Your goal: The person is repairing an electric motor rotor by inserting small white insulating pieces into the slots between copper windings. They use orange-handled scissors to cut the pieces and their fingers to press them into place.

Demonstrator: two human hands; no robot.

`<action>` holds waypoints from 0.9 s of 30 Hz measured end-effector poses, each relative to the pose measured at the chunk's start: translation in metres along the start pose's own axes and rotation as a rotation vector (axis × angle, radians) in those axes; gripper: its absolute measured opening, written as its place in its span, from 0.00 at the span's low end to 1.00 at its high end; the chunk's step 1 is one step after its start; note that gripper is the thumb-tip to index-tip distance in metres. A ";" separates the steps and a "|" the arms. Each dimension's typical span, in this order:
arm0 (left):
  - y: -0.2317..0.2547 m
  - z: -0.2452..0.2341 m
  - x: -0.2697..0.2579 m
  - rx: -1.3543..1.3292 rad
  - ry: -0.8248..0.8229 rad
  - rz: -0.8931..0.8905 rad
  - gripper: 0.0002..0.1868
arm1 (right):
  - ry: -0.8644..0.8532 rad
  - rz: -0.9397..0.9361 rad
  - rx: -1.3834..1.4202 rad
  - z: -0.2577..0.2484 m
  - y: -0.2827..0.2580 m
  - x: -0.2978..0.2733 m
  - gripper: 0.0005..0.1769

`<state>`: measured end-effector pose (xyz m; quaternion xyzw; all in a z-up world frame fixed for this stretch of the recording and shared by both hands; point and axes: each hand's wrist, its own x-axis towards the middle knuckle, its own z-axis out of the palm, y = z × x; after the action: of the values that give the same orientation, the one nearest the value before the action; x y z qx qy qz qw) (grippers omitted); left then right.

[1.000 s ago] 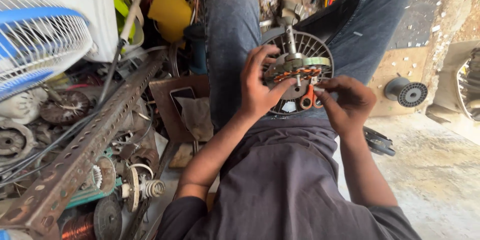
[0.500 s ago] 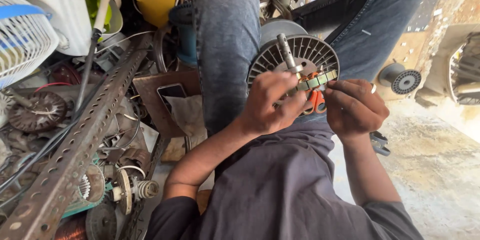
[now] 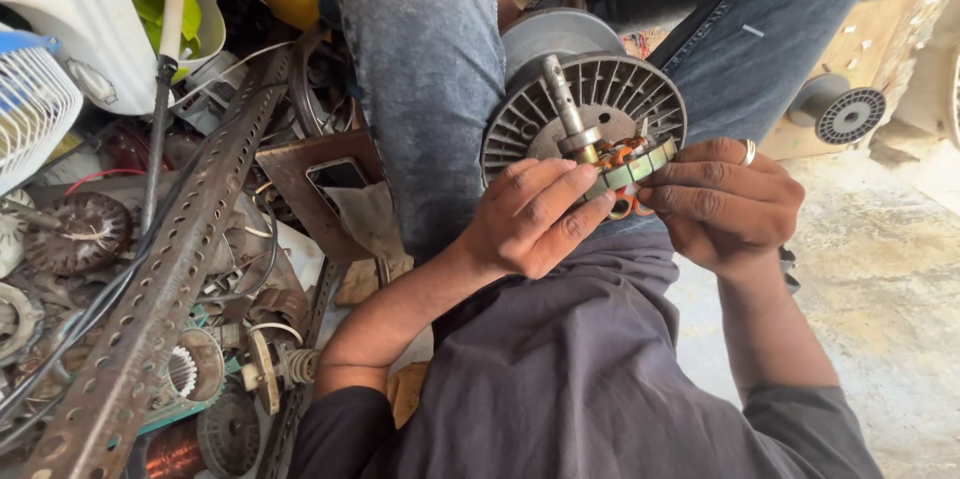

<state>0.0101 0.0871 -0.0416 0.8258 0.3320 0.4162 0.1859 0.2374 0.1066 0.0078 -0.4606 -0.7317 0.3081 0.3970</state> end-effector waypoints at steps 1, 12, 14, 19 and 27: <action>0.000 -0.001 0.001 -0.003 -0.013 0.007 0.11 | -0.008 -0.003 0.004 -0.001 0.001 0.002 0.05; -0.004 -0.006 0.003 -0.196 -0.114 -0.052 0.12 | 0.033 0.180 -0.033 0.006 -0.027 0.004 0.08; -0.004 -0.006 0.003 -0.218 -0.131 -0.059 0.12 | 0.036 0.203 -0.048 0.006 -0.029 0.005 0.09; -0.005 -0.008 0.002 -0.240 -0.161 -0.073 0.12 | 0.018 0.211 -0.076 0.008 -0.032 0.006 0.10; -0.012 -0.006 0.004 -0.278 -0.140 -0.029 0.10 | -0.032 0.231 -0.131 0.007 -0.045 0.023 0.11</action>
<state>0.0023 0.0985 -0.0426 0.8144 0.2693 0.3967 0.3269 0.2061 0.1100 0.0479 -0.5620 -0.6984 0.3105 0.3163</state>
